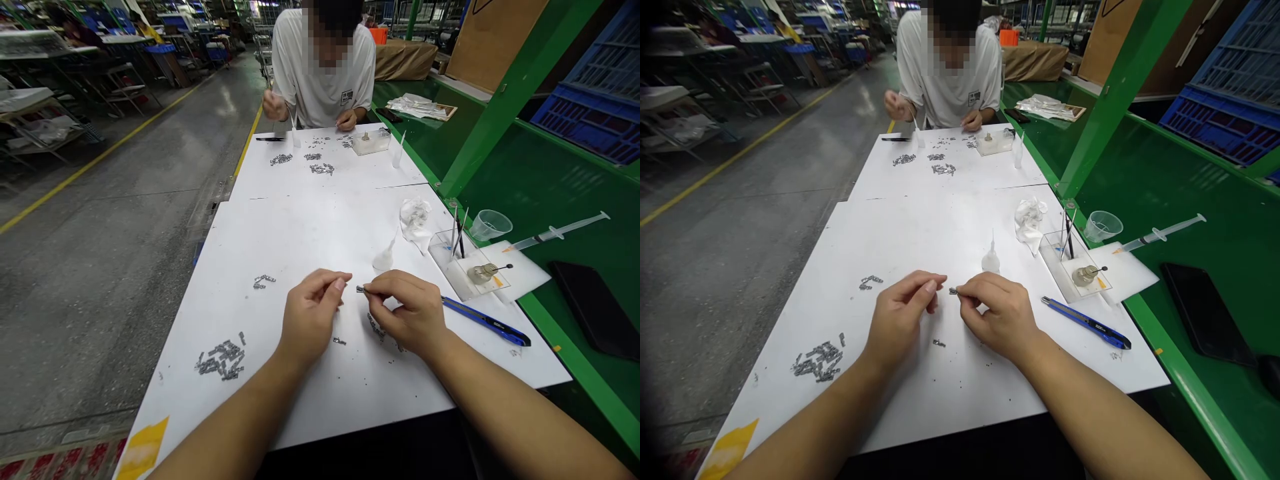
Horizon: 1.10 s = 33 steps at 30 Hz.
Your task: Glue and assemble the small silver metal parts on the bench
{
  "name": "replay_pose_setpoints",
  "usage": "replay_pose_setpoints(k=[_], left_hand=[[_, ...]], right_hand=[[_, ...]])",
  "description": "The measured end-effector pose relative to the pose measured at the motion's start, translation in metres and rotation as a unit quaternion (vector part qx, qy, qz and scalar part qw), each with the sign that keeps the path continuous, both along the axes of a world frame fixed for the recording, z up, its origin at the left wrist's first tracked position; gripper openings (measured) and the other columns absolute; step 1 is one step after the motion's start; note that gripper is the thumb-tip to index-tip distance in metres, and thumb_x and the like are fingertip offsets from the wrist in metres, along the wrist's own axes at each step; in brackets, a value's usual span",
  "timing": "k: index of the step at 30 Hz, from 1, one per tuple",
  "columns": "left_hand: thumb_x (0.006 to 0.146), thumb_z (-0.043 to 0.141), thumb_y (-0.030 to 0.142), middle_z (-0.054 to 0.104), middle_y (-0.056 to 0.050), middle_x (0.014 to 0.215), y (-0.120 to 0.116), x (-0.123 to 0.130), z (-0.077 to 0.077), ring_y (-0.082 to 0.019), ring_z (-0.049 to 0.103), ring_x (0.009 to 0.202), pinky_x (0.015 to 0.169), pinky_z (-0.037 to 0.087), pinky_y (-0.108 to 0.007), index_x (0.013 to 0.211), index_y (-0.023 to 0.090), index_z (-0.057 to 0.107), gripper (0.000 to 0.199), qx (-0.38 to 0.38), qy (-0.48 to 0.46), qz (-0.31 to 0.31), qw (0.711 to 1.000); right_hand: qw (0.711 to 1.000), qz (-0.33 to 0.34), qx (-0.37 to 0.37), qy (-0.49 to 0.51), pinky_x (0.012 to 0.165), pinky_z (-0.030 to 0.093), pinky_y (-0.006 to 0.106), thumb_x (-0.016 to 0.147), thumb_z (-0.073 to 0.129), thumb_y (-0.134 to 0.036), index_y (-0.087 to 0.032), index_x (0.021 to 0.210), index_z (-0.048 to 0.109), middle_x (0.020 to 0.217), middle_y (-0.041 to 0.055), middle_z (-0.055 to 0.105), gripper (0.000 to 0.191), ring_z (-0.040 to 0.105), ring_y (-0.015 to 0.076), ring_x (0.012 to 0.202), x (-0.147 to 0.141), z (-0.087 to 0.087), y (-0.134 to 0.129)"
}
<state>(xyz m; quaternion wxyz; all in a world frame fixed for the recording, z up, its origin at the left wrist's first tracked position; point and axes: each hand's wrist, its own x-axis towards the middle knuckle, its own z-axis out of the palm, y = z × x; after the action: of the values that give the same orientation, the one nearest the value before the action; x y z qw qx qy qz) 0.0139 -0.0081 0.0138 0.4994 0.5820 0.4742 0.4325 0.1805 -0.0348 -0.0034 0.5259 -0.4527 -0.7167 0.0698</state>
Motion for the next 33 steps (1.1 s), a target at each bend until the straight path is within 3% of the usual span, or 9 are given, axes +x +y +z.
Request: replay_pose_setpoints(k=[3,5,12,21,33], left_hand=[[0.079,0.066,0.019,0.064,-0.006,0.087,-0.001,-0.003,0.001,-0.017,0.058,0.075,0.07,0.048,-0.03,0.098,0.023,0.076,0.021,0.209,0.067,-0.022,0.975],[0.075,0.07,0.014,0.064,-0.006,0.087,-0.002,-0.003,-0.001,-0.018,0.059,0.076,0.071,0.049,-0.032,0.102,0.024,0.076,0.03,0.269,0.076,-0.044,0.959],[0.077,0.073,0.016,0.068,-0.005,0.085,0.003,-0.003,-0.007,-0.016,0.061,0.072,0.068,0.051,-0.029,0.099,0.026,0.076,0.025,0.287,0.099,-0.034,0.952],[0.081,0.071,0.013,0.068,-0.002,0.077,0.009,-0.005,-0.007,-0.008,0.059,0.064,0.055,0.048,-0.02,0.091,0.016,0.075,0.011,0.327,0.108,-0.071,0.936],[0.082,0.069,0.011,0.068,-0.002,0.076,0.007,-0.007,-0.005,-0.01,0.062,0.067,0.06,0.053,-0.021,0.09,0.017,0.073,0.011,0.406,0.125,-0.061,0.903]], right_hand=[[1.0,0.025,-0.002,0.008,0.059,0.054,0.026,0.08,0.058,-0.005,-0.024,0.089,0.064,0.074,-0.0001,0.069,0.022,0.065,0.0133,0.065,0.002,0.002,-0.001],[0.999,0.033,-0.01,0.007,0.058,0.053,0.026,0.08,0.058,-0.006,-0.024,0.088,0.064,0.073,-0.0004,0.07,0.02,0.064,0.0131,0.063,0.002,0.004,-0.002],[0.998,0.025,-0.054,0.038,0.052,0.049,0.023,0.078,0.06,-0.007,-0.021,0.082,0.065,0.068,-0.0012,0.067,0.016,0.059,0.0103,0.057,0.003,0.008,-0.003],[0.999,0.037,-0.025,0.016,0.056,0.051,0.024,0.082,0.06,-0.009,-0.021,0.085,0.066,0.071,0.0007,0.069,0.014,0.061,0.0112,0.059,0.004,0.004,-0.002],[0.997,0.071,-0.002,0.018,0.061,0.055,0.023,0.084,0.062,-0.007,-0.019,0.094,0.069,0.079,0.0035,0.073,0.017,0.066,0.0119,0.067,0.007,0.007,-0.002]])
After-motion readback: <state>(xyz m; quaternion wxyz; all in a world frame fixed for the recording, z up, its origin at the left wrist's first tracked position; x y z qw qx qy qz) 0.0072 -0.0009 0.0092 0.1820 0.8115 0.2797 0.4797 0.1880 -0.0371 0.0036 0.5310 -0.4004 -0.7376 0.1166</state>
